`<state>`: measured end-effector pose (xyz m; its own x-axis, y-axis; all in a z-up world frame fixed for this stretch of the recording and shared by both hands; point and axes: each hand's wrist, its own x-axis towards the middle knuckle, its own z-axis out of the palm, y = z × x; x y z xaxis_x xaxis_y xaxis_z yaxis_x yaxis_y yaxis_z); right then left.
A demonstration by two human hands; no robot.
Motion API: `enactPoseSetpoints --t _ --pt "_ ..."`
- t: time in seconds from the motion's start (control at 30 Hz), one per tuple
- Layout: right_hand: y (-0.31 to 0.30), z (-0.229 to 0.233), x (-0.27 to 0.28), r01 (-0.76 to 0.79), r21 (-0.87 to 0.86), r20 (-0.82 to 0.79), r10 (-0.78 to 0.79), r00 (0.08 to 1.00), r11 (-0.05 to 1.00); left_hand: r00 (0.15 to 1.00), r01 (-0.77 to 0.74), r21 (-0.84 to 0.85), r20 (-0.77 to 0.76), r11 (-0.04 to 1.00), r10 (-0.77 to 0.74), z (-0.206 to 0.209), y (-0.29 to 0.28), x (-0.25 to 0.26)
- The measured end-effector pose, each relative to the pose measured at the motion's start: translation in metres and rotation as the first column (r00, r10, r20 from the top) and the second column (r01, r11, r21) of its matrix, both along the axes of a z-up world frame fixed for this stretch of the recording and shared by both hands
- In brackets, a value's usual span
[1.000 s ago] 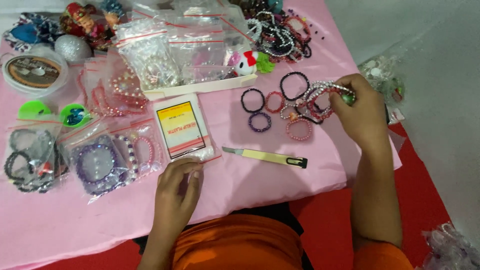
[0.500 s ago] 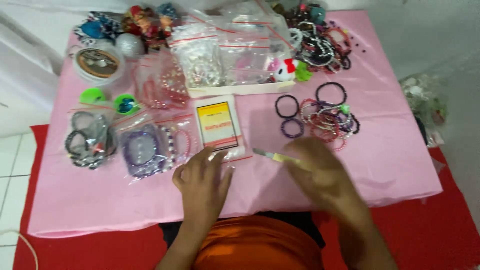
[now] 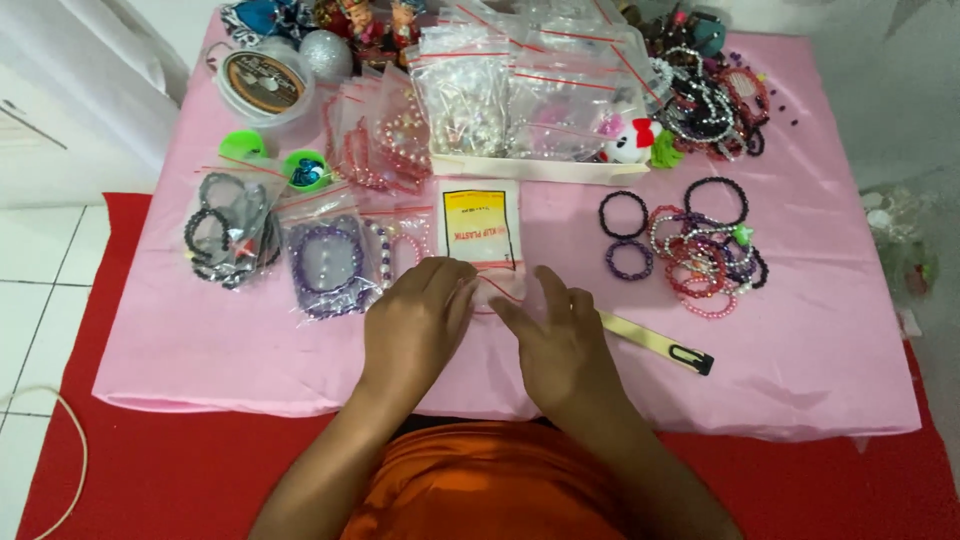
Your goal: The person is packaging handmade beaded bracelets into small plastic zip-lock bags at a workshop table.
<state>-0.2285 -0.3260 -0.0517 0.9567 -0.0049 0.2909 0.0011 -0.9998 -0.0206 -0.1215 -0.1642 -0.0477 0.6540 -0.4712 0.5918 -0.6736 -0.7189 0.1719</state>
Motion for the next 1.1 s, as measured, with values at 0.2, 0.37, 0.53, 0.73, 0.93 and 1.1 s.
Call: enactPoseSetpoints --t 0.2,0.37,0.53,0.73,0.93,1.1 --pt "0.011 0.006 0.007 -0.008 -0.077 0.127 0.017 0.992 0.997 0.999 0.032 -0.104 0.033 0.994 -0.029 0.012 -0.006 -0.003" --pt "0.009 0.01 0.028 0.004 0.014 0.281 -0.008 0.96 1.0 0.977 0.185 -0.305 0.162 0.934 -0.141 0.022 -0.007 -0.005" --pt "0.012 0.012 0.019 -0.044 0.1 0.295 0.012 0.955 0.994 0.963 0.265 -0.42 0.165 0.868 -0.213 0.017 -0.005 -0.003" --pt "0.013 0.022 0.037 0.04 0.064 0.069 -0.045 0.997 0.997 0.955 0.294 -0.458 0.171 0.839 -0.241 0.017 -0.006 -0.006" --pt "0.015 0.001 0.053 0.144 0.037 -0.217 -0.133 0.967 0.989 0.956 0.29 -0.446 0.17 0.847 -0.238 0.009 -0.007 0.0" --pt "0.016 -0.026 0.05 0.05 0.058 0.026 -0.052 0.998 0.997 0.973 0.222 -0.421 0.149 0.88 -0.174 0.0 -0.008 0.004"
